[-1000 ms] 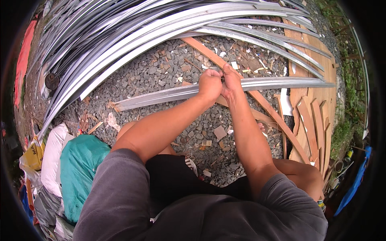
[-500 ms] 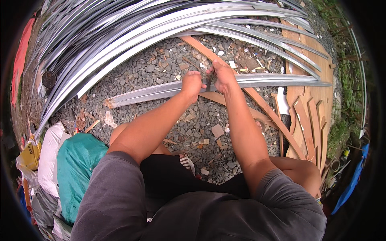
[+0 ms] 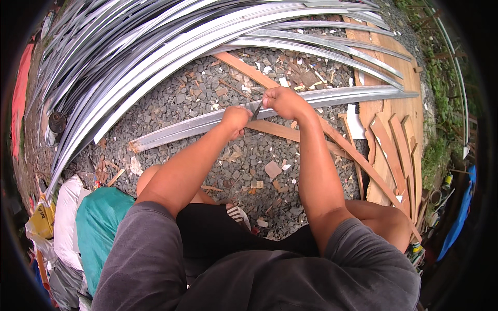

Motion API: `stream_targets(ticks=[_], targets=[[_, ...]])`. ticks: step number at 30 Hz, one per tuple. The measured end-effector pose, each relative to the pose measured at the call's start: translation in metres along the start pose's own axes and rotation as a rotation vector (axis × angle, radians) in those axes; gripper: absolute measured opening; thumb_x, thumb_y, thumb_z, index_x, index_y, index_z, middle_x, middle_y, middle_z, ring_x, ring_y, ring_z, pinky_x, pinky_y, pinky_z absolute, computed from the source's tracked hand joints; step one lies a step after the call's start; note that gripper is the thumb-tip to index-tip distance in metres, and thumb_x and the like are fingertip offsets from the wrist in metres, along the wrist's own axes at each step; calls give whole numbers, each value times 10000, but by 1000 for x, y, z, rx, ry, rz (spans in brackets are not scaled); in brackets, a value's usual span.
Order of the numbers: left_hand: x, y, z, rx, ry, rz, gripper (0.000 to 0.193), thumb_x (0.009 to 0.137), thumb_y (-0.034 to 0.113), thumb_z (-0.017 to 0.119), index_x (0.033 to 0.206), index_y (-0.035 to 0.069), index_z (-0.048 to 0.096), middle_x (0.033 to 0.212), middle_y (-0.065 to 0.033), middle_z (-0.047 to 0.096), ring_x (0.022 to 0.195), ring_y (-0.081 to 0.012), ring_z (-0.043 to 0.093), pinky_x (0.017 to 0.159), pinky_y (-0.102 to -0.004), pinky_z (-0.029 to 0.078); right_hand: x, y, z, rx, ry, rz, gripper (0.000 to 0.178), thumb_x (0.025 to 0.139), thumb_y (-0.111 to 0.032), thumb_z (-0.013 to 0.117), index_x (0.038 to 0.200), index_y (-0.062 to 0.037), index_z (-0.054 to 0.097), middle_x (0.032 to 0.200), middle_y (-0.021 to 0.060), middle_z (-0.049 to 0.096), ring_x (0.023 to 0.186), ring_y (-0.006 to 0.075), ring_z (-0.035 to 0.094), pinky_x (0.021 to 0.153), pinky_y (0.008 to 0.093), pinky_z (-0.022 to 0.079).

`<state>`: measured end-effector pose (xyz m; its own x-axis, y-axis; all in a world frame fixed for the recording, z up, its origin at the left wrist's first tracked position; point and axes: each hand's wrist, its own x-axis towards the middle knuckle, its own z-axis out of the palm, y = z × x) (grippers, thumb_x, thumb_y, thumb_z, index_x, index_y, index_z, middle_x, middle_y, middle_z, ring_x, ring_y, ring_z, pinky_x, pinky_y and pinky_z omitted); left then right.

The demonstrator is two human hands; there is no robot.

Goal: The person sits on the ground and organizes long metal strips by hand. They pick up individual strips, align them, and place them into a neat pile. The person also briefly touches their face during the task.

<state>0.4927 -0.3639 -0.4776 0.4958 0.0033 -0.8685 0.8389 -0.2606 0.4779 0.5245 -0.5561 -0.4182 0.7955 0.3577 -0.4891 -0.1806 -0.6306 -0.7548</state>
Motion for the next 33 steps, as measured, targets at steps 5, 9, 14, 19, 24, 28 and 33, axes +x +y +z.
stream_targets(ticks=[5,9,14,19,24,28,33], targets=[[1,-9,20,131,33,433,186,931,110,585,1049,29,703,868,-97,651,671,-169,568,573,-346,455,11,4,18,81,-26,-117,153,941,-159,634,868,-26,651,712,39,593,678,178,521,652,369,444],[-4,-13,22,-83,-84,331,183,908,69,563,998,-37,681,922,-152,698,760,-223,635,674,-384,482,44,10,52,299,4,-96,183,968,-203,609,924,-36,671,745,114,635,692,229,586,669,396,485],[-3,-16,23,6,32,310,197,907,124,611,998,-46,649,862,-121,667,717,-191,593,604,-369,438,62,15,66,-23,98,-20,234,984,-291,587,1004,-88,702,908,160,716,898,324,693,817,462,532],[1,-19,27,173,357,402,419,924,175,658,1240,-48,498,1101,-249,647,987,-295,651,793,-398,507,61,4,68,-261,145,50,258,962,-335,604,1049,-134,741,1034,154,743,1014,361,691,882,494,528],[4,-28,16,373,477,545,313,902,121,633,1169,-5,530,964,-274,692,1013,-437,677,877,-472,507,69,2,74,-293,179,102,218,912,-282,622,1007,-126,741,998,158,744,1004,363,696,885,507,532],[20,-31,10,344,358,513,184,902,140,624,976,-29,633,812,-232,687,867,-400,696,789,-469,518,72,8,81,-228,252,108,225,904,-283,634,1003,-109,738,1022,183,737,1015,373,694,889,506,532],[27,-19,2,201,21,165,179,936,140,575,960,-24,643,759,-153,637,602,-252,596,511,-423,454,45,18,82,-79,655,50,267,907,-285,641,932,-40,746,999,230,735,1022,401,697,905,518,536]])
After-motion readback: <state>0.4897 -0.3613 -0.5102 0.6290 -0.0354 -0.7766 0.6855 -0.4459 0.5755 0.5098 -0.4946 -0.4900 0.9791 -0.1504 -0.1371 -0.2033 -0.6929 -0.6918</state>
